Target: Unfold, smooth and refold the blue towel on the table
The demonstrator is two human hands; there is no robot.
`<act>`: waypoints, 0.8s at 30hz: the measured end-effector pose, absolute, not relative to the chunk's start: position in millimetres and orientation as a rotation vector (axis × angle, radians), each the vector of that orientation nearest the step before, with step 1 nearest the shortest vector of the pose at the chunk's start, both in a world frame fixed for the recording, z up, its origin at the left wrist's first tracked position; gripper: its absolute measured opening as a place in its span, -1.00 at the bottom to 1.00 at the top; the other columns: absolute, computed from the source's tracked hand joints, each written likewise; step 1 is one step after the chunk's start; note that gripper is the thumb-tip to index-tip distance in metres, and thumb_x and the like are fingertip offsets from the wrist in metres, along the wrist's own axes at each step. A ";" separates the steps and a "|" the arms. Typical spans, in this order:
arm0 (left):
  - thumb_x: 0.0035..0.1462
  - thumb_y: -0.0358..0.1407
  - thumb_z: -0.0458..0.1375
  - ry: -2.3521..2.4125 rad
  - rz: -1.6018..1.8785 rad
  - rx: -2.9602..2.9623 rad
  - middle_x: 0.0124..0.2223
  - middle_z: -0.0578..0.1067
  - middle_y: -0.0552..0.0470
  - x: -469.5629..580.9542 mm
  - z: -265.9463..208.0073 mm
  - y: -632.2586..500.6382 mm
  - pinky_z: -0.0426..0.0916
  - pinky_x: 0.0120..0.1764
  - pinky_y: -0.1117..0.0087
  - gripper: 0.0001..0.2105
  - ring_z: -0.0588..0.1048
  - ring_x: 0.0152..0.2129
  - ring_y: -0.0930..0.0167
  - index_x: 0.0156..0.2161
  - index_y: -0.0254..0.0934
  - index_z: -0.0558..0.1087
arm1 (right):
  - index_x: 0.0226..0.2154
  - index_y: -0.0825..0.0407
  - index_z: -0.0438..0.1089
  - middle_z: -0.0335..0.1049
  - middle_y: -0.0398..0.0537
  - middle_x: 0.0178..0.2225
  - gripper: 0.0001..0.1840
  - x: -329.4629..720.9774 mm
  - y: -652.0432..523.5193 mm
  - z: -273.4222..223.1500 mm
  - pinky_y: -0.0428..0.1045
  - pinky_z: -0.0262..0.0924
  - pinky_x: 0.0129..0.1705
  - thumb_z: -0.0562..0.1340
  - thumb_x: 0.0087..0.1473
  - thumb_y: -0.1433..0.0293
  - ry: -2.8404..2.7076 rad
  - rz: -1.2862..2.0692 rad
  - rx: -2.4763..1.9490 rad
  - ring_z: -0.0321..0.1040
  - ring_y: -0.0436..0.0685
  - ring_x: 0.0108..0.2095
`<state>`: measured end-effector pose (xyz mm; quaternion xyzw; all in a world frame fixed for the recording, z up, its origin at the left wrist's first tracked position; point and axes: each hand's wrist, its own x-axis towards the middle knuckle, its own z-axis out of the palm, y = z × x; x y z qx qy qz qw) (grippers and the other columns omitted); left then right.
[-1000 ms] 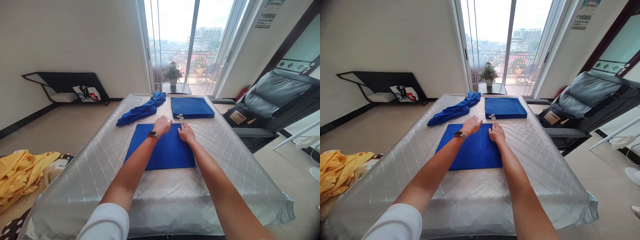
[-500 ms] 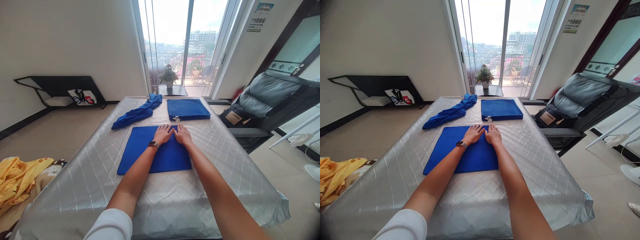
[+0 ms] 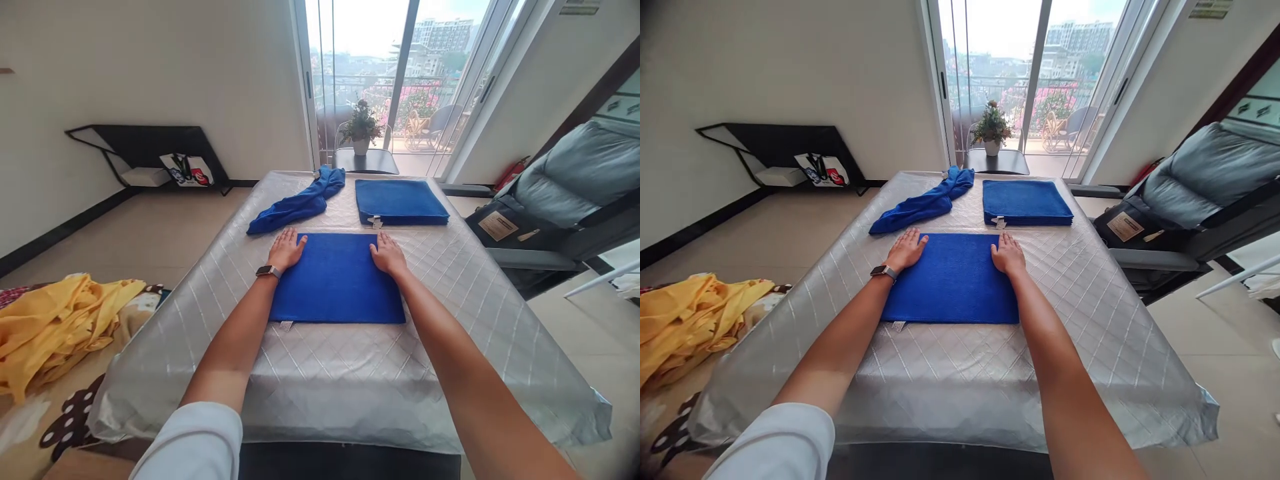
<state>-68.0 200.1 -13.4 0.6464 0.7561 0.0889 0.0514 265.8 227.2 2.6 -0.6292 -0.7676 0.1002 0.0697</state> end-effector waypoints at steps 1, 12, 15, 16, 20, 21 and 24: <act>0.44 0.09 -0.37 2.309 0.267 1.959 0.53 0.01 -0.21 -67.7 -13.1 199.7 -0.14 0.46 0.14 -0.23 -0.03 0.48 0.22 0.49 -0.45 0.04 | 0.49 0.28 -0.12 -0.21 0.13 0.53 -0.24 266.1 227.7 2.2 0.07 -0.35 0.49 -0.14 0.44 0.16 -2.313 0.300 -1.895 -0.25 0.18 0.51; 0.40 0.17 -0.39 2.292 0.195 1.942 0.54 -0.07 -0.27 -63.0 -6.0 200.6 -0.15 0.46 0.16 -0.14 -0.09 0.48 0.21 0.49 -0.54 -0.03 | 0.49 0.28 -0.12 -0.21 0.13 0.53 -0.24 267.0 229.5 1.0 0.08 -0.33 0.49 -0.15 0.45 0.16 -2.324 0.278 -1.903 -0.25 0.18 0.51; 0.37 0.22 -0.40 2.324 0.106 1.886 0.52 -0.07 -0.40 -61.5 5.6 204.6 -0.12 0.45 0.12 -0.05 -0.06 0.48 0.14 0.47 -0.67 -0.05 | 0.49 0.27 -0.11 -0.19 0.14 0.53 -0.25 266.4 228.3 1.8 0.07 -0.33 0.49 -0.16 0.45 0.17 -2.320 0.265 -1.898 -0.24 0.17 0.51; 0.37 0.23 -0.40 2.362 0.092 1.855 0.51 -0.06 -0.45 -57.4 10.3 206.8 -0.11 0.45 0.10 -0.03 -0.05 0.47 0.10 0.46 -0.71 -0.05 | 0.49 0.27 -0.11 -0.19 0.14 0.53 -0.25 266.1 228.0 2.1 0.07 -0.32 0.49 -0.16 0.45 0.17 -2.319 0.264 -1.898 -0.24 0.17 0.51; 0.39 0.21 -0.43 2.306 0.197 2.018 0.50 -0.04 -0.48 -4.3 23.5 217.1 -0.12 0.45 0.11 -0.04 -0.03 0.47 0.08 0.44 -0.74 -0.02 | 0.49 0.28 -0.10 -0.18 0.16 0.53 -0.25 264.9 227.2 3.1 0.08 -0.32 0.49 -0.15 0.44 0.18 -2.322 0.268 -1.889 -0.23 0.17 0.51; 0.40 0.19 -0.44 2.197 0.242 2.131 0.50 -0.01 -0.45 18.7 23.7 219.0 -0.12 0.45 0.13 -0.07 -0.02 0.47 0.12 0.45 -0.70 0.01 | 0.48 0.29 -0.09 -0.18 0.17 0.52 -0.25 265.1 227.1 3.0 0.09 -0.31 0.49 -0.15 0.44 0.18 -2.322 0.267 -1.886 -0.23 0.18 0.51; 0.44 0.11 -0.43 1.857 0.362 2.377 0.49 0.10 -0.34 96.3 16.2 219.6 -0.07 0.44 0.16 -0.18 0.05 0.46 0.21 0.45 -0.55 0.11 | 0.49 0.28 -0.10 -0.18 0.16 0.53 -0.25 268.3 226.6 1.3 0.09 -0.30 0.49 -0.15 0.43 0.19 -2.324 0.260 -1.875 -0.23 0.18 0.51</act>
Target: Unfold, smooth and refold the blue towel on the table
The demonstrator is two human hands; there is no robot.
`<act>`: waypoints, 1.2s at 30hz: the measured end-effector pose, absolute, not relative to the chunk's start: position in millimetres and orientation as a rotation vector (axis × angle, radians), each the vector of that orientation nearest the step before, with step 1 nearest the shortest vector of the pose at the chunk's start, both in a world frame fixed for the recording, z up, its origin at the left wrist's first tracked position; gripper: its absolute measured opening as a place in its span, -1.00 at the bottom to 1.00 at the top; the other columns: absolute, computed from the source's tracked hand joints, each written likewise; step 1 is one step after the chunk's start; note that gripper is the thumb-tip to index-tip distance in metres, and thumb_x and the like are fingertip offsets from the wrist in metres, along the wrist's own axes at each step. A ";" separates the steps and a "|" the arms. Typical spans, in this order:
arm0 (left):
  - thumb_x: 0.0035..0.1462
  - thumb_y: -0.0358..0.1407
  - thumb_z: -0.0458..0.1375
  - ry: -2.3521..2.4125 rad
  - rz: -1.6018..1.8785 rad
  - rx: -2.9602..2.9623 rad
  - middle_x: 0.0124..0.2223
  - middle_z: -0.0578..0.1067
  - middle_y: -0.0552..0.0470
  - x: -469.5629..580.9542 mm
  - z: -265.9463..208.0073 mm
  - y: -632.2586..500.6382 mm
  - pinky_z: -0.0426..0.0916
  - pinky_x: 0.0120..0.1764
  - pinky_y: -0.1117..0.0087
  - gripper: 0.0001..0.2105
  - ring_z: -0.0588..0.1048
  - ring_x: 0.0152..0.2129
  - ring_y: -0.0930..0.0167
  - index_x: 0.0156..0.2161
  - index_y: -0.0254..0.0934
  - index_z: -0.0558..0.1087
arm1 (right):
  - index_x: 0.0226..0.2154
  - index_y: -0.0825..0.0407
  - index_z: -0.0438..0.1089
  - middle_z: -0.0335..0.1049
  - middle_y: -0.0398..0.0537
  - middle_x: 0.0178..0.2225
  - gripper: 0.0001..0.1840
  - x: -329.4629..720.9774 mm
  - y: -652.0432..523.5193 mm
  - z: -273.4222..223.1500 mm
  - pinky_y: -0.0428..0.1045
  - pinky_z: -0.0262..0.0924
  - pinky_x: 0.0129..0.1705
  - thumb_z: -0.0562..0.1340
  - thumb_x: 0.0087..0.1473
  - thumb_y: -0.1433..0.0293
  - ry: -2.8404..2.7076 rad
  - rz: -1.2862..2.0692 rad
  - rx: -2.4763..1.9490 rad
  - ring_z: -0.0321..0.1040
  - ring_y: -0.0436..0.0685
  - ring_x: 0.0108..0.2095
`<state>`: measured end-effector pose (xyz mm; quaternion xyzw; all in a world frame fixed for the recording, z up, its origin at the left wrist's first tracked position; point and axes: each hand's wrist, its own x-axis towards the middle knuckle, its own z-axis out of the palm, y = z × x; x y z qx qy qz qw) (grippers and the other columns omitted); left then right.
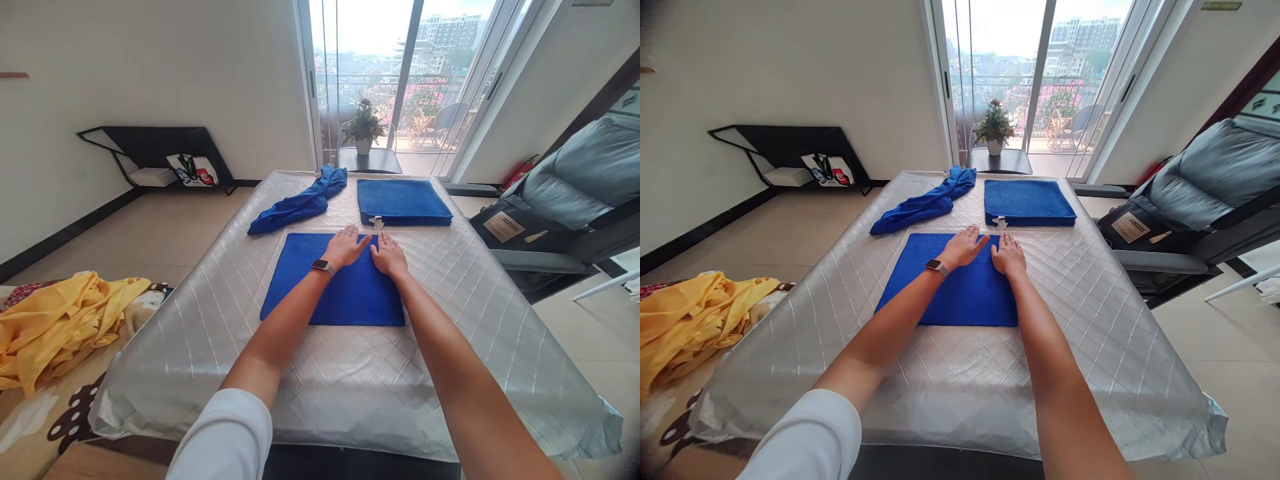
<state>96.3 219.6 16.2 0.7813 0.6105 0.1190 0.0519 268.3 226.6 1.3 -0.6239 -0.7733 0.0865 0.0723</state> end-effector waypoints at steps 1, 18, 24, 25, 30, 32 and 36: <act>0.46 0.09 -0.41 1.779 0.415 2.424 0.49 0.11 -0.28 119.7 11.9 218.2 -0.06 0.44 0.16 -0.23 0.06 0.45 0.23 0.45 -0.47 0.12 | 0.49 0.26 -0.11 -0.20 0.14 0.53 -0.26 270.0 226.3 0.3 0.09 -0.30 0.49 -0.14 0.42 0.22 -2.341 0.249 -1.863 -0.24 0.17 0.51; 0.41 0.17 -0.44 2.247 0.269 2.001 0.53 -0.01 -0.26 -11.5 -7.5 197.8 -0.20 0.45 0.18 -0.14 -0.06 0.48 0.23 0.48 -0.49 0.03 | 0.49 0.29 -0.11 -0.20 0.12 0.53 -0.25 267.3 228.5 -0.6 0.07 -0.35 0.49 -0.14 0.44 0.18 -2.305 0.298 -1.867 -0.24 0.16 0.51; 0.39 0.19 -0.41 2.356 0.290 1.930 0.52 0.00 -0.29 -61.5 -14.3 186.4 -0.10 0.44 0.16 -0.13 -0.02 0.47 0.20 0.48 -0.50 0.01 | 0.49 0.28 -0.10 -0.19 0.16 0.53 -0.25 266.9 228.4 0.8 0.06 -0.34 0.49 -0.14 0.44 0.17 -2.305 0.286 -1.882 -0.24 0.15 0.51; 0.39 0.19 -0.40 2.353 0.294 1.929 0.52 0.01 -0.30 -61.0 -14.1 185.9 -0.09 0.43 0.14 -0.13 -0.01 0.47 0.19 0.48 -0.50 0.02 | 0.49 0.27 -0.10 -0.18 0.16 0.53 -0.25 267.0 228.8 0.7 0.06 -0.33 0.49 -0.14 0.44 0.17 -2.304 0.284 -1.884 -0.23 0.15 0.51; 0.39 0.18 -0.37 2.322 0.355 1.930 0.52 0.01 -0.29 -54.8 -11.5 184.9 -0.09 0.44 0.14 -0.15 -0.01 0.47 0.20 0.48 -0.48 0.03 | 0.48 0.28 -0.05 -0.13 0.17 0.51 -0.25 267.1 227.6 1.6 0.10 -0.27 0.48 -0.12 0.42 0.18 -2.307 0.229 -1.892 -0.17 0.19 0.50; 0.39 0.19 -0.36 2.308 0.388 1.930 0.53 -0.01 -0.28 -54.9 -11.1 184.4 -0.11 0.44 0.14 -0.15 -0.02 0.47 0.20 0.48 -0.49 0.02 | 0.47 0.29 -0.03 -0.10 0.20 0.50 -0.28 264.8 222.8 5.0 0.19 -0.32 0.49 -0.11 0.41 0.25 -2.290 0.103 -1.881 -0.17 0.22 0.50; 0.41 0.16 -0.35 2.283 0.420 1.933 0.52 0.00 -0.32 -55.7 -11.4 184.3 -0.09 0.43 0.10 -0.16 -0.01 0.47 0.17 0.48 -0.51 0.03 | 0.44 0.35 0.02 -0.07 0.22 0.50 -0.31 255.9 204.1 14.1 0.25 -0.54 0.50 -0.10 0.35 0.41 -2.376 -0.201 -1.665 -0.27 0.22 0.51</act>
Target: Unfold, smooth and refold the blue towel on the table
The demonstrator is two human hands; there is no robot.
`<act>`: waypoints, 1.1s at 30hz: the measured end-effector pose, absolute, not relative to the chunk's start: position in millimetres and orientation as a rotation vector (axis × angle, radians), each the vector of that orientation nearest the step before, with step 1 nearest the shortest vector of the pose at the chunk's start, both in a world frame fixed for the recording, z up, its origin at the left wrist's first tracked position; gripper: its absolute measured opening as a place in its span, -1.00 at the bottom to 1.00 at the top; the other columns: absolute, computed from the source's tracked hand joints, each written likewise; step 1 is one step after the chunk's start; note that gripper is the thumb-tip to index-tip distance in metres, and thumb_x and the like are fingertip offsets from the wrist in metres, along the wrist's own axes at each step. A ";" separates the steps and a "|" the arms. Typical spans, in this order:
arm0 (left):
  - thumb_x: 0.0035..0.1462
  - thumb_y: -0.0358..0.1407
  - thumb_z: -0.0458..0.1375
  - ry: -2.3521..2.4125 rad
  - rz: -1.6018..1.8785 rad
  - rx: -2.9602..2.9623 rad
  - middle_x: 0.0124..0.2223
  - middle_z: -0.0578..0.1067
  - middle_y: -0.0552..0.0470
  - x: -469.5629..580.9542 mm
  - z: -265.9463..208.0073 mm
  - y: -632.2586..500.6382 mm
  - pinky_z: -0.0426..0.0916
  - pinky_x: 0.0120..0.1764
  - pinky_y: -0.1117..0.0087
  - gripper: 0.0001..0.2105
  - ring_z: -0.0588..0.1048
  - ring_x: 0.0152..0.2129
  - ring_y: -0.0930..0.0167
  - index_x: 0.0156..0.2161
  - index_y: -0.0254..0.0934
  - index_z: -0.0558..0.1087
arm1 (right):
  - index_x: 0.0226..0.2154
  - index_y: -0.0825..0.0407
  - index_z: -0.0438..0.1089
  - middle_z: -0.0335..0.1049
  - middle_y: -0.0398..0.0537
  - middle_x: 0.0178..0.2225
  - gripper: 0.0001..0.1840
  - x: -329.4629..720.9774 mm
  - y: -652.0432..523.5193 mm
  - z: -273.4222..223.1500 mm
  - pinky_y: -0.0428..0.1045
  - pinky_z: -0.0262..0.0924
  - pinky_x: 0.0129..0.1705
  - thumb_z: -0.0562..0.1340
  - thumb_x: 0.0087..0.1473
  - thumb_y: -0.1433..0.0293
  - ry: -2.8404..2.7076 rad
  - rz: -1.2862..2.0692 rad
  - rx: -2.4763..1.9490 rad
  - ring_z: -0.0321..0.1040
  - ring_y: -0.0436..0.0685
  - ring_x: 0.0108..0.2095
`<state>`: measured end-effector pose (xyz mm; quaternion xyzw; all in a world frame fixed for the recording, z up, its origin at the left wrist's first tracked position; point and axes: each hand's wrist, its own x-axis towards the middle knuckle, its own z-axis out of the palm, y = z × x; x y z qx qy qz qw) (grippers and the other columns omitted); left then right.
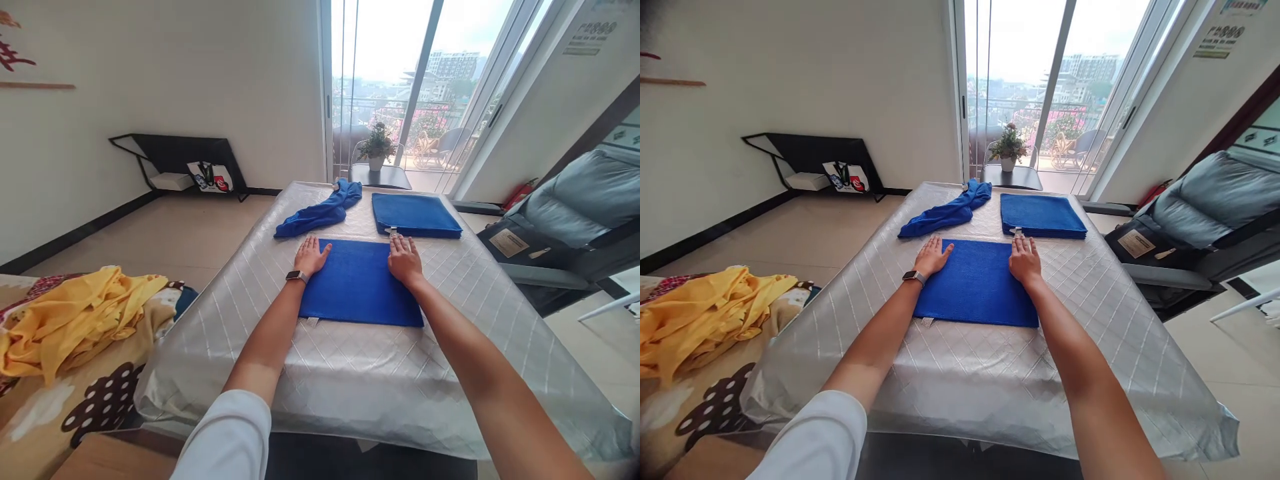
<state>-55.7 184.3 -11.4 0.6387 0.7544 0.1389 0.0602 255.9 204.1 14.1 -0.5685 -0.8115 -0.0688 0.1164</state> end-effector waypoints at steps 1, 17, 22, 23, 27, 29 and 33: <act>0.41 0.16 -0.35 2.283 0.422 1.932 0.52 0.01 -0.33 -55.7 -11.7 184.6 -0.09 0.43 0.10 -0.16 -0.01 0.47 0.17 0.47 -0.52 0.03 | 0.44 0.36 0.03 -0.06 0.23 0.49 -0.32 253.8 198.7 15.5 0.24 -0.53 0.50 -0.10 0.36 0.41 -2.389 -0.215 -1.650 -0.26 0.22 0.51; 0.28 0.28 -0.56 2.380 0.651 1.906 0.49 0.14 -0.17 -60.8 4.2 170.8 0.09 0.40 0.13 -0.01 0.15 0.41 0.07 0.49 -0.41 0.07 | 0.48 0.31 -0.08 -0.19 0.16 0.52 -0.26 258.4 166.2 3.7 0.14 -0.35 0.49 -0.13 0.45 0.18 -2.323 0.265 -1.881 -0.27 0.23 0.52; 0.44 0.03 -0.38 2.393 0.674 2.016 0.43 0.26 -0.27 -27.1 23.6 160.6 0.05 0.41 0.06 -0.25 0.17 0.40 0.10 0.35 -0.53 0.29 | 0.48 0.27 -0.06 -0.19 0.16 0.52 -0.25 257.0 165.8 4.4 0.13 -0.35 0.49 -0.14 0.44 0.17 -2.295 0.313 -1.875 -0.26 0.23 0.52; 0.45 0.00 -0.32 2.332 0.647 2.074 0.42 0.30 -0.22 -9.6 25.2 160.3 0.05 0.41 0.13 -0.30 0.20 0.39 0.17 0.32 -0.48 0.35 | 0.48 0.27 -0.06 -0.20 0.16 0.52 -0.25 256.8 165.8 4.3 0.14 -0.34 0.49 -0.15 0.44 0.17 -2.292 0.320 -1.874 -0.27 0.24 0.52; 0.48 -0.01 -0.19 1.930 0.489 2.449 0.42 0.32 -0.11 83.9 18.8 167.9 0.03 0.41 0.27 -0.43 0.21 0.39 0.32 0.31 -0.29 0.39 | 0.48 0.29 -0.08 -0.22 0.19 0.53 -0.26 258.7 165.4 4.1 0.17 -0.34 0.50 -0.15 0.43 0.20 -2.322 0.314 -1.852 -0.29 0.26 0.52; 0.49 -0.05 -0.17 1.732 0.452 2.614 0.42 0.29 -0.17 126.2 10.4 173.6 0.05 0.41 0.18 -0.46 0.19 0.40 0.27 0.33 -0.30 0.36 | 0.50 0.26 -0.10 -0.23 0.16 0.53 -0.26 261.8 164.6 3.8 0.17 -0.36 0.50 -0.08 0.41 0.24 -2.377 0.285 -1.818 -0.31 0.26 0.52; 0.49 -0.24 -0.13 1.555 0.397 2.712 0.43 0.29 -0.15 156.6 -3.3 178.5 0.14 0.37 0.04 -0.56 0.18 0.41 0.24 0.34 -0.17 0.35 | 0.52 0.13 -0.13 -0.21 0.07 0.54 -0.24 266.0 163.9 2.3 0.13 -0.37 0.49 0.00 0.37 0.29 -2.422 0.251 -1.780 -0.31 0.23 0.52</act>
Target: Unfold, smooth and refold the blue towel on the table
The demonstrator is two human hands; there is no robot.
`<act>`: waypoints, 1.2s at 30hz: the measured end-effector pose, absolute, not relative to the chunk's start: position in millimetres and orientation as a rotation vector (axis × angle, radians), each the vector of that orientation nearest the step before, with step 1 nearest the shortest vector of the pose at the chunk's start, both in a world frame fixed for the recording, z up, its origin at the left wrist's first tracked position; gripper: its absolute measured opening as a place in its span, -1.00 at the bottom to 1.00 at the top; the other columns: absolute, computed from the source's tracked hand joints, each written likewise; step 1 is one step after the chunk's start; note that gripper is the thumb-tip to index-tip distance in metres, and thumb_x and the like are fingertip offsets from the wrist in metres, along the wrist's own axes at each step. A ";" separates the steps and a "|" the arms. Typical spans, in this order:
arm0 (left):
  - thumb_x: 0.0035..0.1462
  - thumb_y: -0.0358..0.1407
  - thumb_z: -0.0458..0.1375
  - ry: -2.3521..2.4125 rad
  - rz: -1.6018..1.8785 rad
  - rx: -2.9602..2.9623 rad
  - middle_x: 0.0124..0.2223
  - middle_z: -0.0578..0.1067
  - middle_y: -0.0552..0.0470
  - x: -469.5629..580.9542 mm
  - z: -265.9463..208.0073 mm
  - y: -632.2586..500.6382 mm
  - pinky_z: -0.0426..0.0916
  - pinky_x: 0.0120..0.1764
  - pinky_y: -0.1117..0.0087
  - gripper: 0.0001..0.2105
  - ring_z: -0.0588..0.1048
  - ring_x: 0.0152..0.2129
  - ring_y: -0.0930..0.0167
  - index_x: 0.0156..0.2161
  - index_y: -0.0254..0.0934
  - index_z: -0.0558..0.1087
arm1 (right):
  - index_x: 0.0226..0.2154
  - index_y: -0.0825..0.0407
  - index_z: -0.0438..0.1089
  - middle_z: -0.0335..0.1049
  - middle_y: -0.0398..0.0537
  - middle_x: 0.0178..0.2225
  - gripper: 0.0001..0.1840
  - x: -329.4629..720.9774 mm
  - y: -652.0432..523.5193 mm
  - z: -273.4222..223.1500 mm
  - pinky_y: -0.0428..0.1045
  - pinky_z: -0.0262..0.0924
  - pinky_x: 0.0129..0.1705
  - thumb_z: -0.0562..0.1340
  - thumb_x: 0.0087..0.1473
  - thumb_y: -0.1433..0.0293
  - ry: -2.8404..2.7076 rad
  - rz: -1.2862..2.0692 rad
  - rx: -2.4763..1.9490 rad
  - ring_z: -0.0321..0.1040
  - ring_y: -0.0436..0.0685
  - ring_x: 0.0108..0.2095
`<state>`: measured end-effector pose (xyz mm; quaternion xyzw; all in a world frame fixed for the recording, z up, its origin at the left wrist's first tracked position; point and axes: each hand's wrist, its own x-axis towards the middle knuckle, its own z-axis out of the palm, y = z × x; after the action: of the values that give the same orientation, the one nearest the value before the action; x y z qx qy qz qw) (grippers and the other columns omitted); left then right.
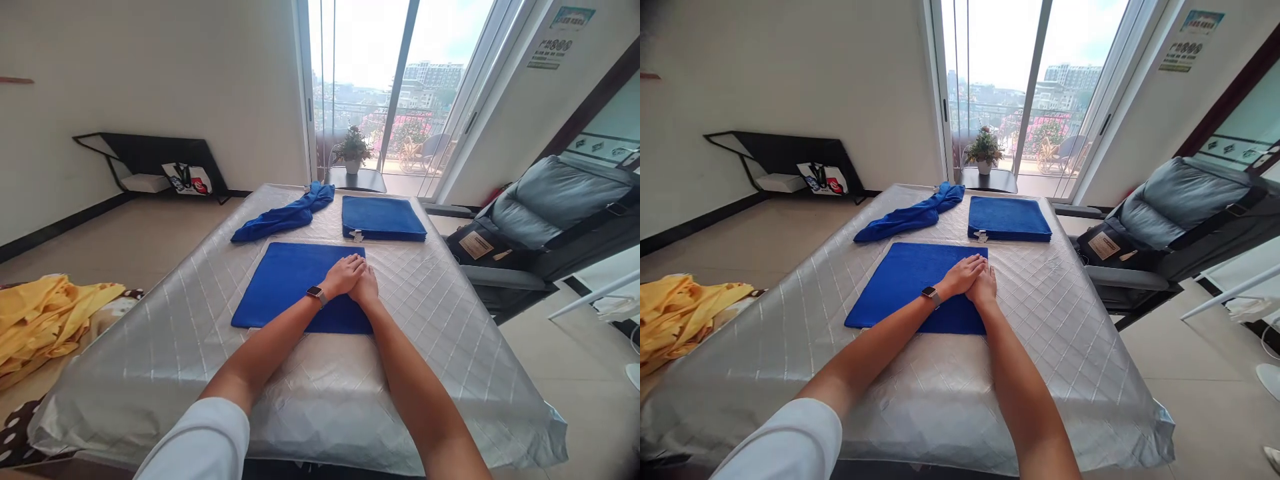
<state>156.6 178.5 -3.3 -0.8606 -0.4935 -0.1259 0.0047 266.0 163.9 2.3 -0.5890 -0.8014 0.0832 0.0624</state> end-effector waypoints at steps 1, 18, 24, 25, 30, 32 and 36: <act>0.48 -0.26 -0.12 -1.563 -0.378 -2.699 0.44 0.27 -0.15 152.1 -5.3 177.6 0.13 0.37 0.04 -0.56 0.17 0.41 0.24 0.35 -0.16 0.33 | 0.51 0.14 -0.12 -0.21 0.07 0.53 -0.26 265.5 164.4 1.8 0.13 -0.35 0.49 -0.03 0.38 0.30 -2.404 0.260 -1.792 -0.30 0.22 0.52; 0.45 0.08 -0.34 -2.390 -0.196 -2.149 0.53 -0.01 -0.18 -43.6 -12.8 115.2 -0.12 0.45 0.11 -0.25 -0.03 0.48 0.22 0.50 -0.43 0.00 | 0.48 0.26 -0.03 -0.17 0.15 0.52 -0.27 259.9 167.0 2.6 0.13 -0.29 0.48 -0.13 0.44 0.18 -2.335 0.236 -1.874 -0.23 0.22 0.51; 0.44 0.10 -0.33 -2.383 -0.252 -2.191 0.52 0.00 -0.24 -39.2 -10.1 117.3 -0.11 0.45 0.04 -0.22 -0.03 0.47 0.16 0.49 -0.48 0.01 | 0.40 0.29 0.15 0.09 0.21 0.45 -0.35 254.3 156.7 2.9 0.24 -0.28 0.48 -0.07 0.40 0.33 -2.334 -0.096 -1.745 -0.08 0.30 0.47; 0.45 0.10 -0.33 -2.379 -0.260 -2.196 0.52 0.00 -0.24 -39.3 -9.8 117.2 -0.11 0.45 0.03 -0.22 -0.03 0.47 0.16 0.49 -0.48 0.01 | 0.39 0.29 0.18 0.13 0.22 0.43 -0.37 253.6 154.0 4.7 0.25 -0.29 0.48 -0.06 0.39 0.35 -2.341 -0.161 -1.705 -0.05 0.32 0.46; 0.45 0.09 -0.31 -2.361 -0.276 -2.194 0.52 0.02 -0.28 -40.5 -10.6 115.7 -0.09 0.43 -0.01 -0.24 -0.02 0.47 0.11 0.49 -0.47 0.03 | 0.27 0.22 0.38 0.28 0.24 0.35 -0.47 257.6 127.0 24.2 0.26 -0.16 0.43 0.03 0.35 0.42 -2.475 -0.290 -1.575 0.13 0.36 0.37; 0.45 0.08 -0.30 -2.348 -0.278 -2.199 0.51 0.02 -0.28 -40.2 -12.4 116.1 -0.08 0.43 -0.01 -0.25 -0.01 0.47 0.11 0.49 -0.47 0.04 | 0.19 0.14 0.46 0.34 0.20 0.31 -0.53 263.9 106.8 32.0 0.21 0.00 0.36 0.05 0.36 0.40 -2.495 -0.256 -1.585 0.24 0.33 0.30; 0.45 0.07 -0.25 -2.344 -0.277 -2.152 0.50 0.09 -0.27 -35.2 -9.1 115.3 -0.05 0.42 -0.04 -0.28 0.06 0.45 0.10 0.46 -0.42 0.12 | 0.19 -0.01 0.46 0.45 0.08 0.21 -0.57 281.9 62.6 34.0 0.07 0.25 0.16 0.06 0.41 0.27 -2.515 -0.054 -1.609 0.39 0.24 0.14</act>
<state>-35.2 115.3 -9.1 -0.6734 -0.7337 -0.0867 -0.0262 281.9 62.6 34.0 -0.5371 -0.8397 -0.0180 0.0778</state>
